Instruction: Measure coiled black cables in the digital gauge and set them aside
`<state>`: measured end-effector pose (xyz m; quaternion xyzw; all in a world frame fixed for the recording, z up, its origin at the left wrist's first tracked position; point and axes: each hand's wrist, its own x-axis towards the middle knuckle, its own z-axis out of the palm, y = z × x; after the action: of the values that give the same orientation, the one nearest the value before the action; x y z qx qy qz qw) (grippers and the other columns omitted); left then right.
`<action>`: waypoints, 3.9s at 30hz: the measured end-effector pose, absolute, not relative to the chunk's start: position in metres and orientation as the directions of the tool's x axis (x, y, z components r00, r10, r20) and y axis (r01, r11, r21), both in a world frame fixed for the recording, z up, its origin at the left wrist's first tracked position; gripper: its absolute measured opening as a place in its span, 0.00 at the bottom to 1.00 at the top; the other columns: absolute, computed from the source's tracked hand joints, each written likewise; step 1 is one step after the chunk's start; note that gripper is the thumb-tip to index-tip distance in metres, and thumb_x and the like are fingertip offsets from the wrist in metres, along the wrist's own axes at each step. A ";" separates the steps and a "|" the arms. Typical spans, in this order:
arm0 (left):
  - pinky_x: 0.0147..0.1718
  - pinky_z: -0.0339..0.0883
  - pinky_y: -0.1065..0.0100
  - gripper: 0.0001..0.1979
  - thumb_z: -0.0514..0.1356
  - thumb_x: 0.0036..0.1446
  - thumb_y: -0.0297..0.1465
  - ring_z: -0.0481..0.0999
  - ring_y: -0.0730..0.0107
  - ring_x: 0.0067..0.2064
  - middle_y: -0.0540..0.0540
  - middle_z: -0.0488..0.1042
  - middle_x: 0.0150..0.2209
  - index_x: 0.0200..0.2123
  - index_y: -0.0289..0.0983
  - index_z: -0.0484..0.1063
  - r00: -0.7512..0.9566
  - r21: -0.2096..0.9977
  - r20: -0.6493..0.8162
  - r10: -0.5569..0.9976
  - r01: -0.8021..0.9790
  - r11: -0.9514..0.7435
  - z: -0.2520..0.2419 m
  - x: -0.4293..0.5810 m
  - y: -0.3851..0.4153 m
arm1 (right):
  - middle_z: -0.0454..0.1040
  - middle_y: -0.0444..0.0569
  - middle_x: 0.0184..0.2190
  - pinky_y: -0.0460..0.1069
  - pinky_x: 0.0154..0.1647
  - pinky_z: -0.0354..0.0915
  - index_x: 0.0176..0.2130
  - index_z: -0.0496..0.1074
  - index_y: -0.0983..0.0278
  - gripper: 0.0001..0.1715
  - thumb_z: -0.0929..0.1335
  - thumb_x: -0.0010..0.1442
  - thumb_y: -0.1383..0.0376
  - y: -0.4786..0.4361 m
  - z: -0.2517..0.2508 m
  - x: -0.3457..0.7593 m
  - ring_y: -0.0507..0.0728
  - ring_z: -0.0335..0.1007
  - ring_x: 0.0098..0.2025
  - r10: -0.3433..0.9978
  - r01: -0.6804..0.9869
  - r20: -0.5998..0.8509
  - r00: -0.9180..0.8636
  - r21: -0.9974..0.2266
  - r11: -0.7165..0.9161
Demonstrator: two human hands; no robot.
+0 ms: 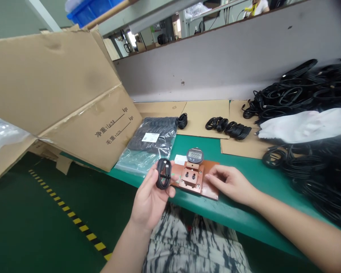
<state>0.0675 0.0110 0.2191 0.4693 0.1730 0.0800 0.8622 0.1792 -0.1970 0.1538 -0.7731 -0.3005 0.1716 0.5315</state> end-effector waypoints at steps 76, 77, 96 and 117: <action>0.46 0.66 0.64 0.14 0.59 0.59 0.34 0.75 0.62 0.42 0.39 0.77 0.40 0.44 0.32 0.75 0.998 0.459 0.027 -0.065 -0.070 -0.886 0.183 0.351 -0.012 | 0.68 0.43 0.22 0.45 0.26 0.56 0.27 0.67 0.66 0.15 0.65 0.61 0.60 -0.192 0.154 0.185 0.50 0.60 0.24 0.654 0.213 0.094 0.751 -0.971 -0.105; 0.45 0.66 0.62 0.12 0.60 0.58 0.35 0.76 0.62 0.41 0.40 0.78 0.38 0.41 0.32 0.75 0.999 0.479 -0.007 -0.038 -0.029 -0.878 0.181 0.356 -0.017 | 0.68 0.44 0.22 0.45 0.26 0.57 0.27 0.67 0.66 0.14 0.65 0.61 0.60 -0.192 0.154 0.185 0.50 0.61 0.24 0.654 0.214 0.095 0.750 -0.971 -0.104; 0.22 0.64 0.74 0.07 0.65 0.54 0.30 0.61 0.82 0.19 0.54 0.68 0.23 0.32 0.32 0.71 0.967 0.959 -0.227 0.118 0.243 -0.145 0.181 0.335 -0.005 | 0.68 0.44 0.22 0.45 0.26 0.57 0.28 0.68 0.66 0.12 0.65 0.61 0.62 -0.194 0.154 0.184 0.51 0.61 0.25 0.655 0.192 0.083 0.751 -0.977 -0.097; 0.18 0.63 0.74 0.10 0.61 0.58 0.34 0.73 0.73 0.28 0.42 0.77 0.37 0.40 0.34 0.71 0.973 0.964 -0.145 0.177 0.099 0.246 0.215 0.133 0.007 | 0.67 0.45 0.24 0.46 0.27 0.56 0.30 0.69 0.66 0.21 0.63 0.62 0.52 -0.196 0.154 0.180 0.52 0.59 0.26 0.661 0.245 0.045 0.749 -0.946 -0.214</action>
<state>0.1325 0.0074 0.2154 0.6137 0.1124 0.0249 0.7811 0.1804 -0.1956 0.1543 -0.7559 -0.2997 0.1888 0.5506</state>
